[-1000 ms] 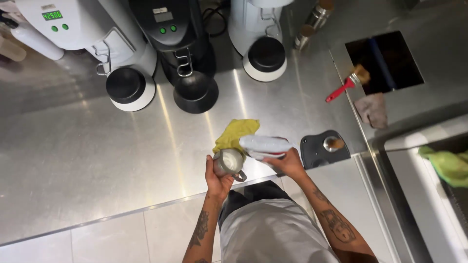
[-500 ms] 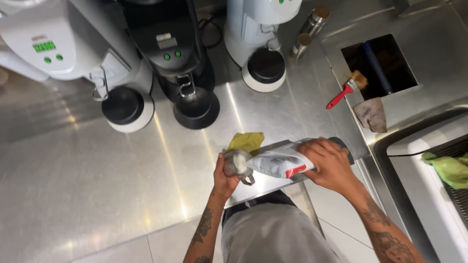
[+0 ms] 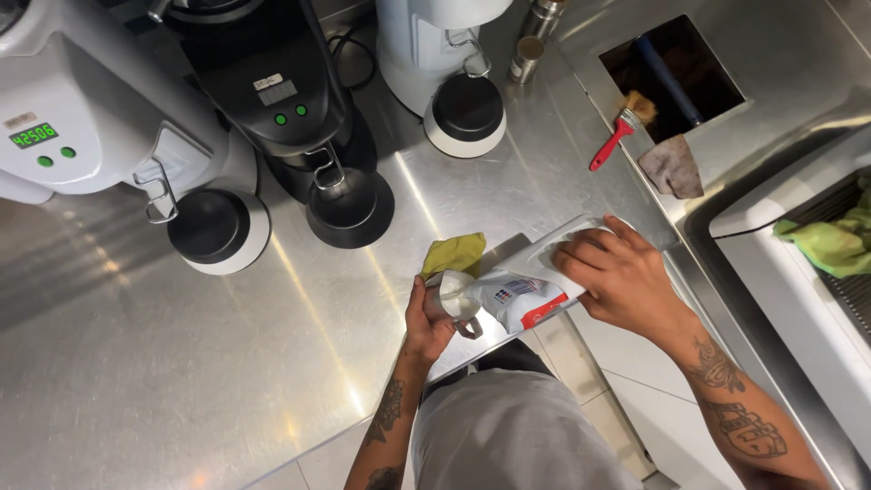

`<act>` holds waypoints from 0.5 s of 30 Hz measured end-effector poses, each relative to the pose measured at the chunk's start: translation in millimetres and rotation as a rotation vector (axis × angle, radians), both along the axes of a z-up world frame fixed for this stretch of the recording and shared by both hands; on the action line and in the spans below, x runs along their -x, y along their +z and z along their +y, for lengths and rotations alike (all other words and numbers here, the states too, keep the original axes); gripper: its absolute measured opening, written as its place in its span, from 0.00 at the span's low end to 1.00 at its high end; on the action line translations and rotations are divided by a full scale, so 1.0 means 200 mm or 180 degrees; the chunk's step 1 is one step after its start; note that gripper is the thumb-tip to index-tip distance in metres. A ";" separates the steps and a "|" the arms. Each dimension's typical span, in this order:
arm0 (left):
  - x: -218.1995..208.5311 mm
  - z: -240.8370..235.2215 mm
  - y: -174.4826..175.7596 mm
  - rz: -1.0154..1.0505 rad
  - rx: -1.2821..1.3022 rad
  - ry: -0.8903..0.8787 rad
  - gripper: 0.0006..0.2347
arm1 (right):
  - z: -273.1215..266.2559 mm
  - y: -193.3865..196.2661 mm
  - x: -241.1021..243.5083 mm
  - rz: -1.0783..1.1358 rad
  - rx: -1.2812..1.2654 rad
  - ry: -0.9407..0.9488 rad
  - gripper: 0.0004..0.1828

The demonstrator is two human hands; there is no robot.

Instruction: The person grinds coffee beans into a portafilter, tamps the grounds, and brews espresso shots into cups. They steam milk in a metal pitcher using the espresso machine's steam wand, then pour the milk into the espresso to create latte art. Finally, the person places the finished coffee cups and a plate of food onto a serving tray.

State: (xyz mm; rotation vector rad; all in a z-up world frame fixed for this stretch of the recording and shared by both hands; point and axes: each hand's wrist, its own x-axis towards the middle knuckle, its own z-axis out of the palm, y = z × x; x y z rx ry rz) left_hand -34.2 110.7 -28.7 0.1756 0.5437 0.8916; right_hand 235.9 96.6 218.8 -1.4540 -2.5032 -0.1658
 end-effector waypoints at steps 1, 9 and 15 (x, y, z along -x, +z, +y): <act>0.00 0.00 -0.01 -0.0065 -0.0052 -0.0016 0.33 | -0.01 0.00 0.00 -0.0009 -0.0001 -0.0004 0.29; 0.00 -0.02 0.08 0.0038 0.0063 -0.0085 0.30 | -0.07 0.02 0.04 -0.0045 0.0016 -0.0136 0.28; -0.02 0.00 0.07 0.0145 0.0131 -0.0169 0.31 | -0.10 0.02 0.04 -0.0113 -0.0075 -0.0210 0.26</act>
